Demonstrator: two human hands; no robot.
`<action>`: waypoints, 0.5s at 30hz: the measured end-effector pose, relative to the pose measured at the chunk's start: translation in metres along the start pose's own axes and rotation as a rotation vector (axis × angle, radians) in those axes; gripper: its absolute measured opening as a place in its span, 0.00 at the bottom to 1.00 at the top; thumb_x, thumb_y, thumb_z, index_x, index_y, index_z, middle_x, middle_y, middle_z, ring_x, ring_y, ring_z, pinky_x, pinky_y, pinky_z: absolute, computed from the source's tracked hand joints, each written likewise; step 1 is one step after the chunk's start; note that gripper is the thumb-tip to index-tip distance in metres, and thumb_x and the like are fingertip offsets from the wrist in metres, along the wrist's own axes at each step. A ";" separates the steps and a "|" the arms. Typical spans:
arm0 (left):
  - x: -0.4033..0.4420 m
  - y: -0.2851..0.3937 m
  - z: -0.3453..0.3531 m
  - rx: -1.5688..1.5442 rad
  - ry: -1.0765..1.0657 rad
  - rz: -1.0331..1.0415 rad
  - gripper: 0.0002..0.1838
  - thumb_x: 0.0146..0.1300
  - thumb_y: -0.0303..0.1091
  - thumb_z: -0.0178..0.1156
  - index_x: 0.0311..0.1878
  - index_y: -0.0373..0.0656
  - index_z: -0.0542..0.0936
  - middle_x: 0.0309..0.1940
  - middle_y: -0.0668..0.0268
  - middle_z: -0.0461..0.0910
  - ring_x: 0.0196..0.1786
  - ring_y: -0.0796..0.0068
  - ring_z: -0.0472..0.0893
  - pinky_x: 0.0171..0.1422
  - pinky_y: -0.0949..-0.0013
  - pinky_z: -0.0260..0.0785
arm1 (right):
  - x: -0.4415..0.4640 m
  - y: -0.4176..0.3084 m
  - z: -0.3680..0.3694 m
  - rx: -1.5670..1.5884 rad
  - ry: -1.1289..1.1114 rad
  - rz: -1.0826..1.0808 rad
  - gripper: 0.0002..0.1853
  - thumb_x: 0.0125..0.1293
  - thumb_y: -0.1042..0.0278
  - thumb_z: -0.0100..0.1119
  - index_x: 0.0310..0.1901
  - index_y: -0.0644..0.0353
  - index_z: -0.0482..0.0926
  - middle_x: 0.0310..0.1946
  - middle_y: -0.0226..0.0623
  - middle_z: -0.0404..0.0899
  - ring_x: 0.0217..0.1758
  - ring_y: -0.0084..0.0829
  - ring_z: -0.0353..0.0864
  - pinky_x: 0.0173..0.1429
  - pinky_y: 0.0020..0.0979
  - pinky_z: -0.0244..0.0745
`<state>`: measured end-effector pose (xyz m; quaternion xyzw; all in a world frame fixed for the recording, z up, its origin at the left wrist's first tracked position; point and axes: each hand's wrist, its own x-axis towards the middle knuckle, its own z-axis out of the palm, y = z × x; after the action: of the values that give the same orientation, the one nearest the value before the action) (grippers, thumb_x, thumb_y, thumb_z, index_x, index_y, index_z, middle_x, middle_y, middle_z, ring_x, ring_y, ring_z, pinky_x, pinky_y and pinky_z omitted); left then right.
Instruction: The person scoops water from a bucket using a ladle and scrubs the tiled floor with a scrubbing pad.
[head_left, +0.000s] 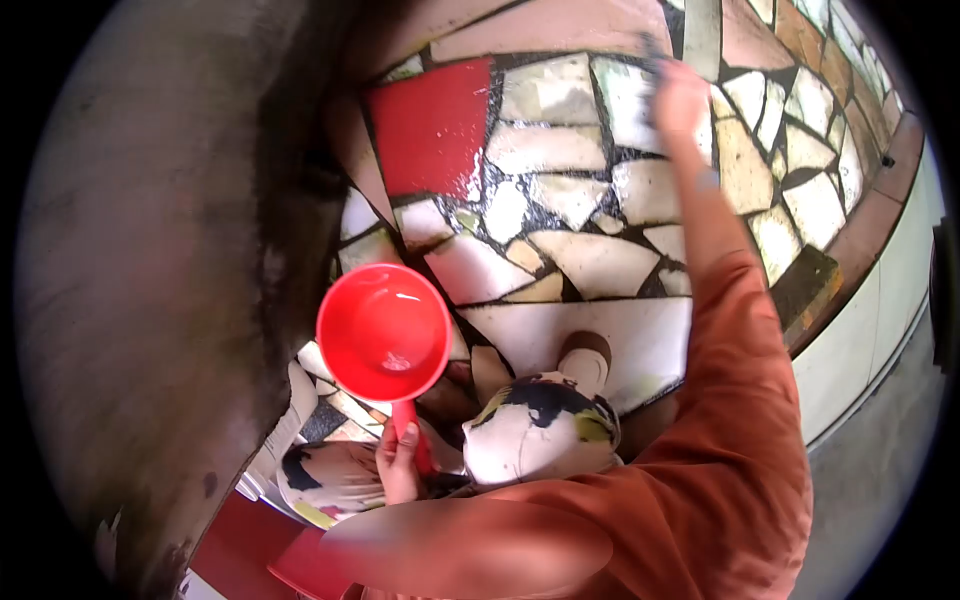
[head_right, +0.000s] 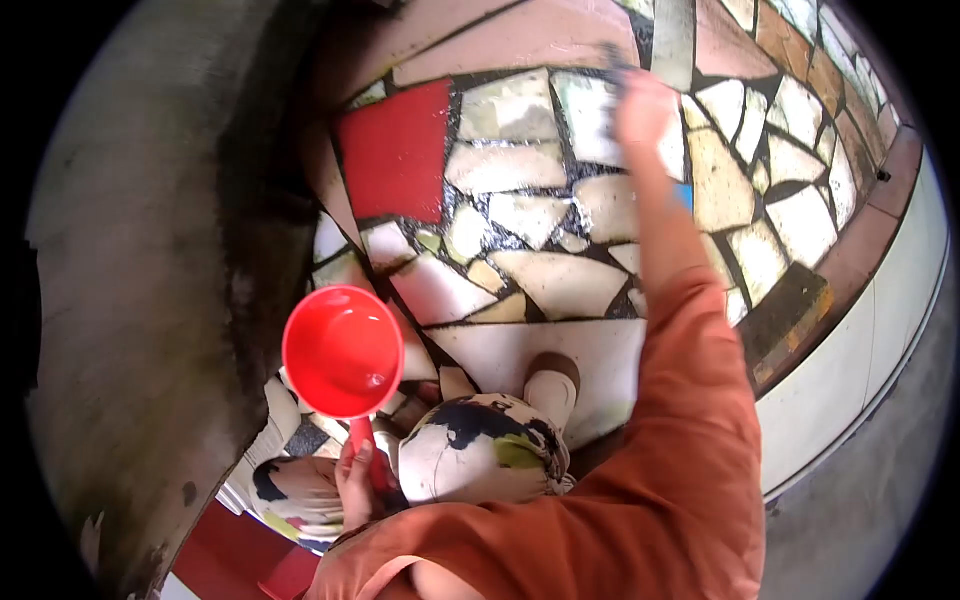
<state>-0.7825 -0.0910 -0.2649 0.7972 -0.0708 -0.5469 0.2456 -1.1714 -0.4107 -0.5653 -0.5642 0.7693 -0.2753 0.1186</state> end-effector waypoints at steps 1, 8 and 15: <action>0.002 -0.004 -0.001 -0.003 0.002 0.009 0.14 0.67 0.40 0.58 0.47 0.40 0.74 0.24 0.67 0.75 0.19 0.77 0.73 0.21 0.74 0.68 | 0.022 0.002 -0.040 0.032 -0.106 0.239 0.14 0.62 0.73 0.48 0.47 0.62 0.77 0.46 0.46 0.77 0.50 0.42 0.73 0.58 0.44 0.68; -0.001 0.000 0.015 -0.038 0.001 0.042 0.14 0.67 0.40 0.58 0.47 0.40 0.73 0.23 0.66 0.75 0.19 0.76 0.73 0.21 0.73 0.68 | -0.086 -0.242 0.131 0.218 -0.148 -0.527 0.09 0.60 0.67 0.51 0.39 0.58 0.79 0.46 0.39 0.74 0.49 0.43 0.72 0.53 0.45 0.69; -0.001 -0.010 0.014 0.002 0.077 0.107 0.14 0.66 0.40 0.59 0.47 0.40 0.74 0.23 0.70 0.74 0.22 0.80 0.72 0.22 0.75 0.66 | 0.042 -0.096 0.099 -0.349 -0.056 -0.303 0.13 0.63 0.65 0.49 0.43 0.61 0.78 0.44 0.45 0.75 0.48 0.44 0.73 0.50 0.45 0.70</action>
<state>-0.7972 -0.0866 -0.2728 0.8129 -0.1041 -0.5021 0.2763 -1.0593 -0.4988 -0.5879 -0.6927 0.7082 -0.1367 -0.0021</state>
